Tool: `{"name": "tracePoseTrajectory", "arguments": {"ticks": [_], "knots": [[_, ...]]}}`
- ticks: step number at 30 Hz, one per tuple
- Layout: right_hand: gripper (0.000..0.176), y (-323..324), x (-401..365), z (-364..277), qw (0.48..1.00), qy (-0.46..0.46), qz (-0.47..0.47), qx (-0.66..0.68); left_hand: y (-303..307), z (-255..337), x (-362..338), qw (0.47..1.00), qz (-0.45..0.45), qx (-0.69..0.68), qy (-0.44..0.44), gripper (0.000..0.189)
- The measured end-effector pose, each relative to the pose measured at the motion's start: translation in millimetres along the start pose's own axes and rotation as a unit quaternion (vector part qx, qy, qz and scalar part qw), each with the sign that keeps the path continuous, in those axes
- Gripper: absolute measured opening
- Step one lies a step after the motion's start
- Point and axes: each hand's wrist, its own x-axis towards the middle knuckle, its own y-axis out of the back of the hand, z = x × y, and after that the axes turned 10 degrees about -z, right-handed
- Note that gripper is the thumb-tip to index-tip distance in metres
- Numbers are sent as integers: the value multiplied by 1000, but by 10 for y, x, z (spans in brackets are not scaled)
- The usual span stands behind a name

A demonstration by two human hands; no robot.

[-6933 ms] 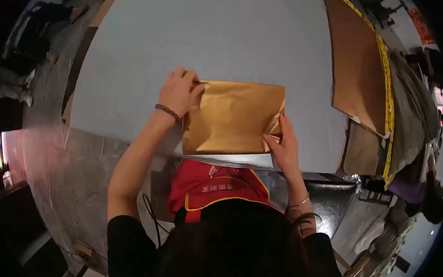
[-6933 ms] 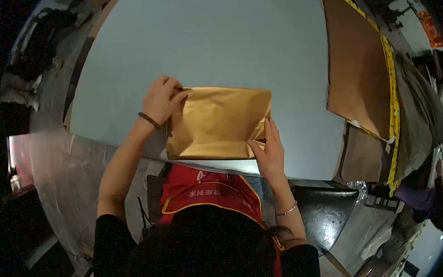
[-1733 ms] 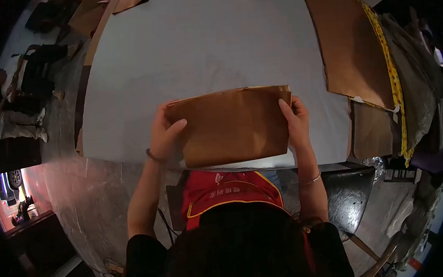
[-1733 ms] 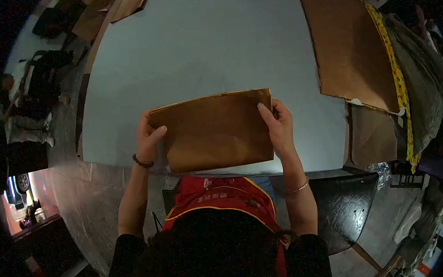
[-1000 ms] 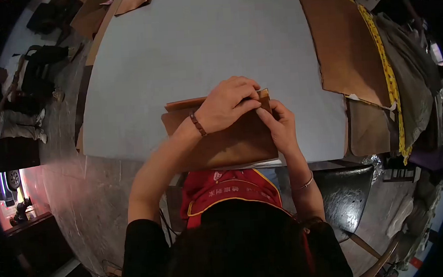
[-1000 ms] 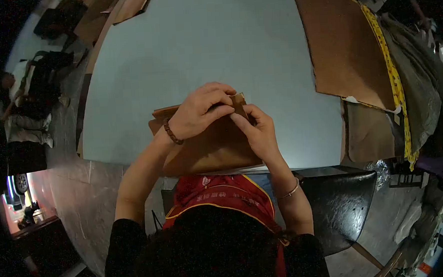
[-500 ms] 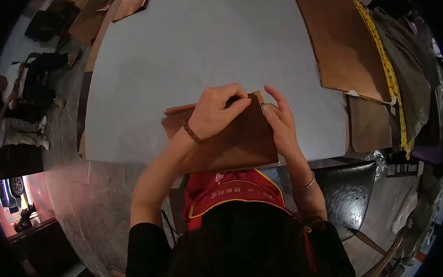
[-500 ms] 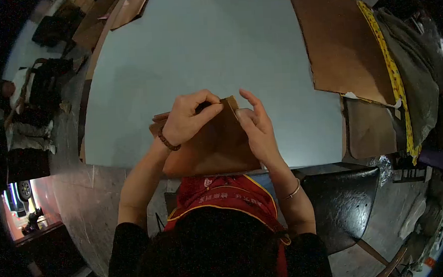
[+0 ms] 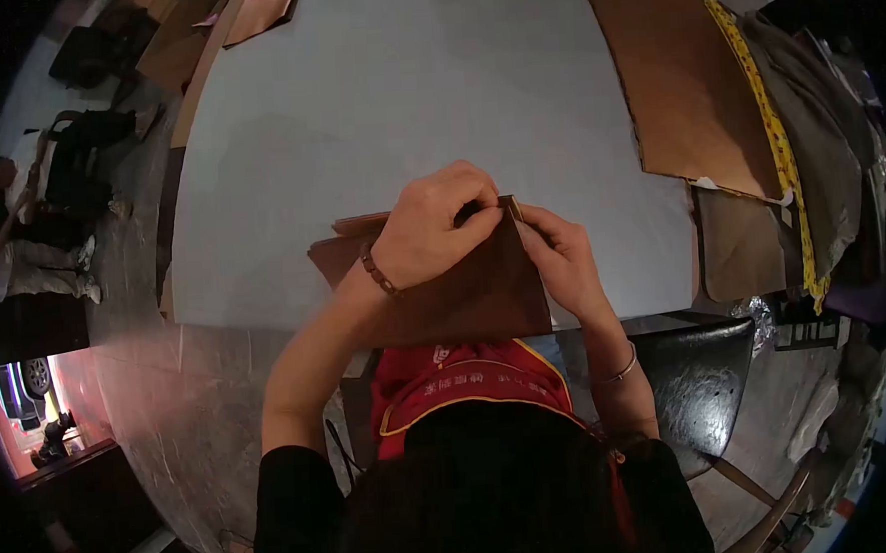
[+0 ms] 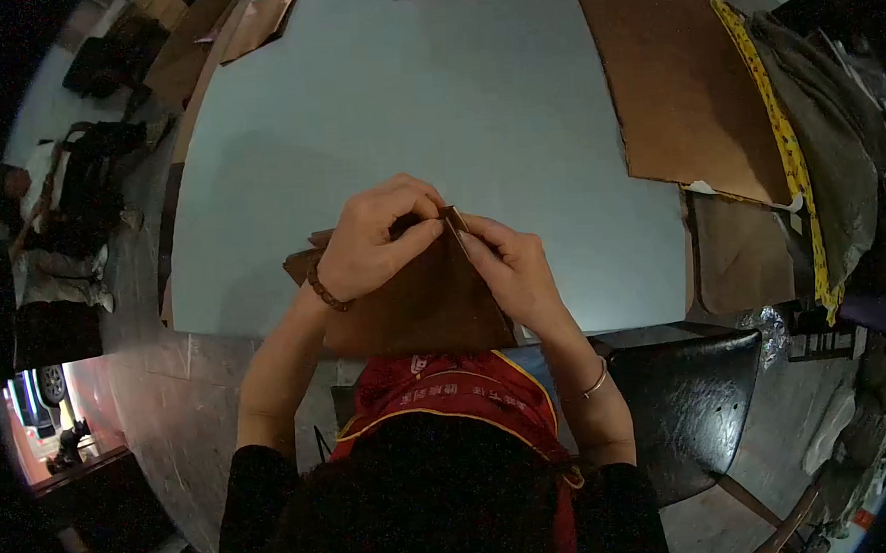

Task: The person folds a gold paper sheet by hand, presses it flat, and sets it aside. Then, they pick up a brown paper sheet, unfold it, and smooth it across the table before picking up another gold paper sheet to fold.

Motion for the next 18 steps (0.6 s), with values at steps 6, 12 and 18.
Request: {"name": "tracePoseTrajectory", "arguments": {"ticks": [6, 12, 18], "knots": [[31, -60, -29, -52, 999, 34, 35, -4, 22, 50, -7, 999, -1, 19, 31, 10], [32, -71, -64, -93, 997, 33, 34, -59, 11, 78, -3, 999, 3, 9, 39, 13], [32, -72, -87, -86, 997, 20, 31, -61, 10, 108, -13, 998, -13, -17, 59, 14]]}}
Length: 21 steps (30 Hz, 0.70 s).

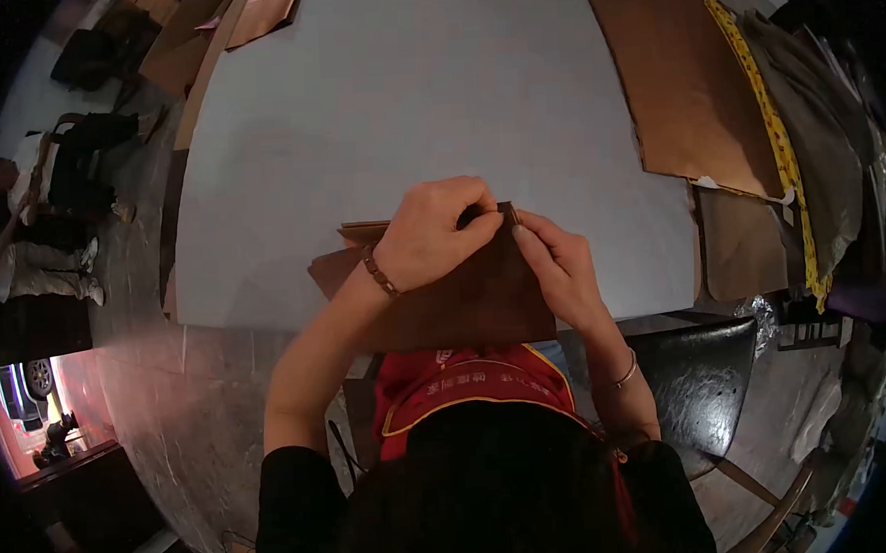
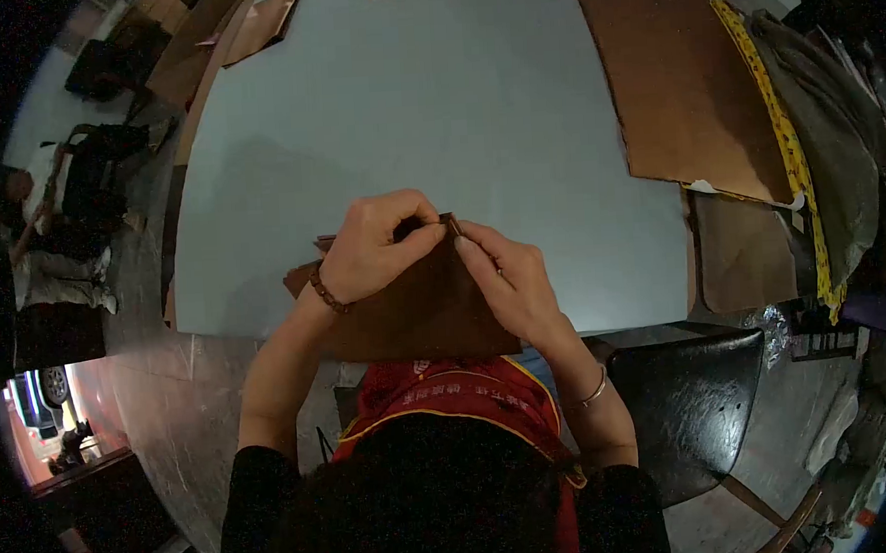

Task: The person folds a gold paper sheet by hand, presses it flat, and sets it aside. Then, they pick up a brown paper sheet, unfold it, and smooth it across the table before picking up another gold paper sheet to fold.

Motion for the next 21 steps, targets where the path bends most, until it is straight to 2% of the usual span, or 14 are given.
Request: {"name": "tracePoseTrajectory", "arguments": {"ticks": [4, 7, 10, 15, 21], "knots": [[31, -10, -10, 10, 1000, 4, 13, 13, -23, 14, -2, 1000, -14, -5, 16, 15], [29, 2, -11, -16, 1000, -26, 12, 12, -43, 38, -9, 999, -29, -8, 32, 15], [26, 6, 1, -5, 999, -21, 10, 34, -98, 27, -20, 1000, -19, -1, 10, 15], [23, 2, 3, 48, 993, -2, 22, 115, -100, 61, -53, 999, -17, -23, 17, 15], [21, -7, -15, 73, 994, -2, 21, 108, -92, 57, -44, 999, -24, -32, 33, 15]]}}
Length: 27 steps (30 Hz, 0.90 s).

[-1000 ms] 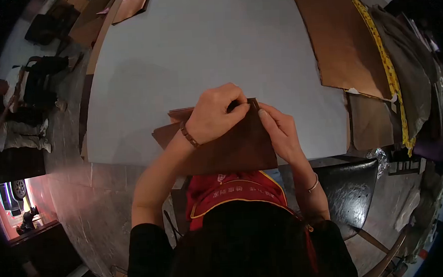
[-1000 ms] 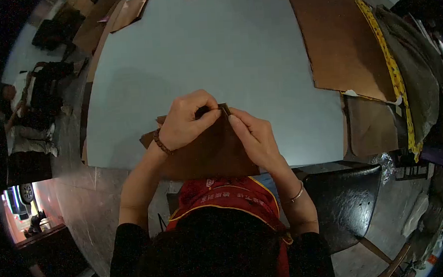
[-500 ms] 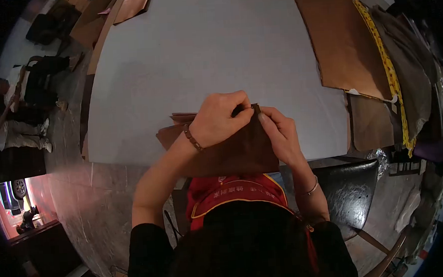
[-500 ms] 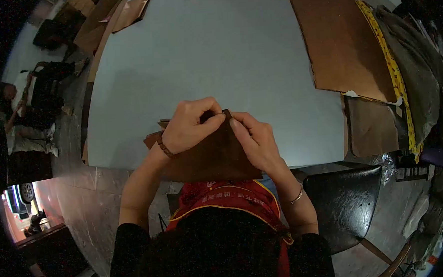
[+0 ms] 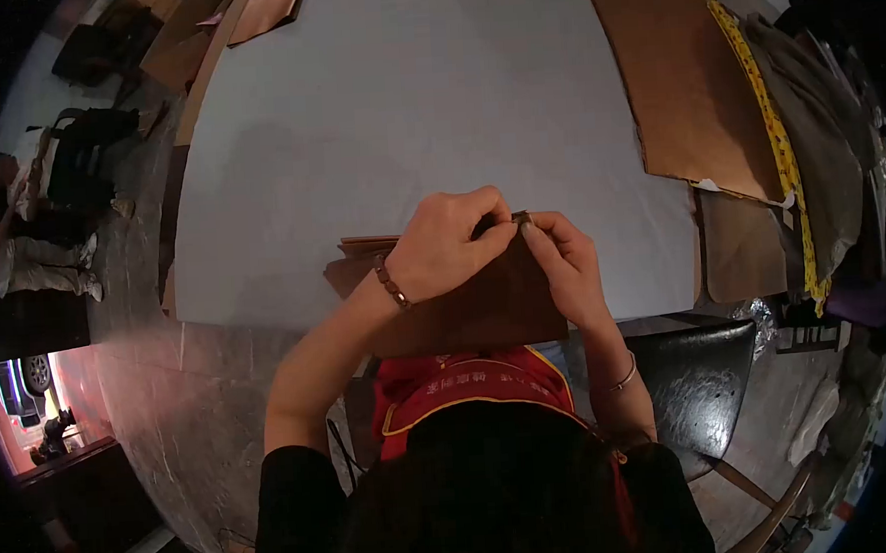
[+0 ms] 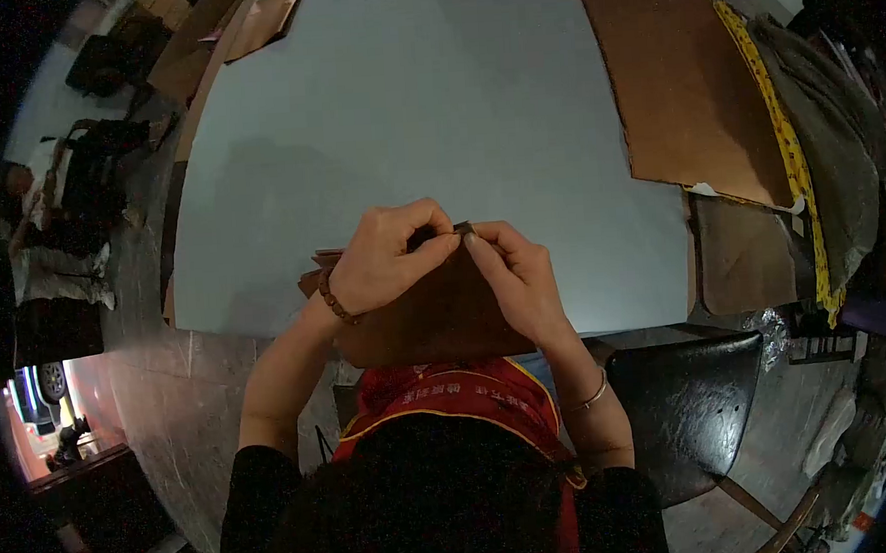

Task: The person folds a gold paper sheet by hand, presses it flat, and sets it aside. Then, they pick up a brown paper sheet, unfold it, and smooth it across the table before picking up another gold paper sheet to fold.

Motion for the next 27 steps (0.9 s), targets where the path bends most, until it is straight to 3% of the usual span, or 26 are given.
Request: {"name": "tracePoseTrajectory", "arguments": {"ticks": [16, 27], "knots": [[20, 7, -13, 13, 997, -20, -13, 68, -26, 39, -26, 1000, -10, -22, -2, 15], [18, 8, -23, 38, 998, -16, -3, -54, 31, -72, -76, 999, -45, -23, -5, 12]]}}
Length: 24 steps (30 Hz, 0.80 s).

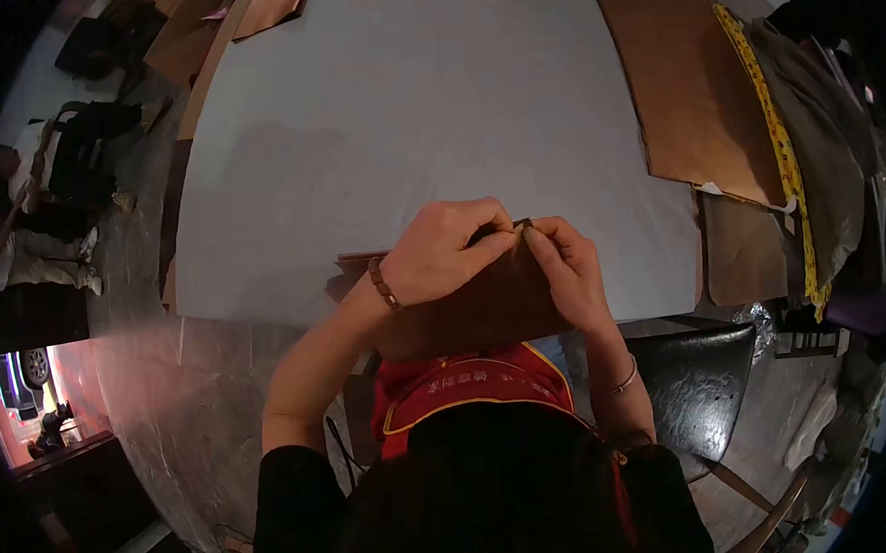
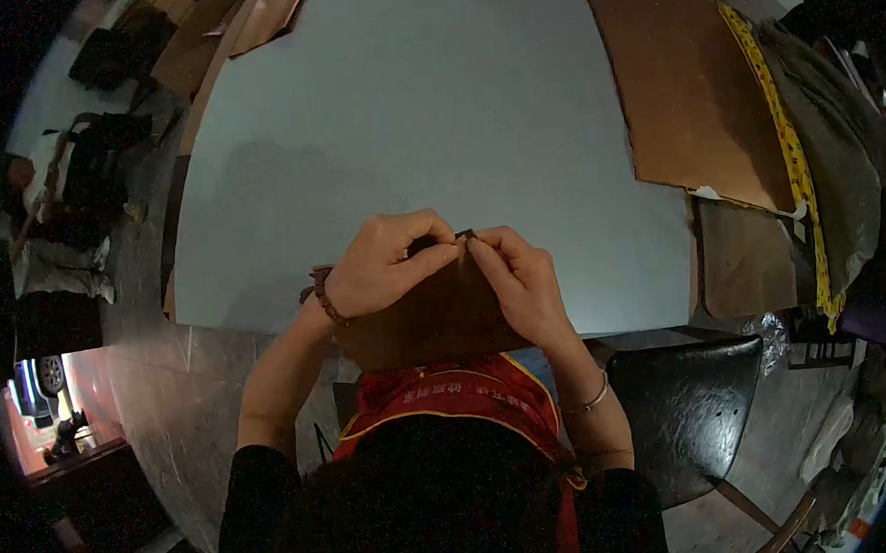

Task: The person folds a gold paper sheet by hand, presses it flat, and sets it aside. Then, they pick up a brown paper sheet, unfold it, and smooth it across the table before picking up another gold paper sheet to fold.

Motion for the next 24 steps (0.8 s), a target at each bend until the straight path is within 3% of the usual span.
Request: {"name": "tracePoseTrajectory", "arguments": {"ticks": [8, 11, 17, 24], "knots": [[18, 15, -12, -15, 1000, 7, 11, 9, 47, 0, -50, 1000, -19, -3, -2, 16], [18, 29, -20, -36, 1000, 17, 23, -10, 158, -125, -180, 991, -54, 103, -61, 21], [18, 164, 10, 33, 999, 28, 36, 23, 339, -452, -596, 987, -90, 132, -11, 24], [20, 327, 91, 293, 993, -15, 61, 95, 452, -708, -983, 995, 11, -15, 102, 15]]}}
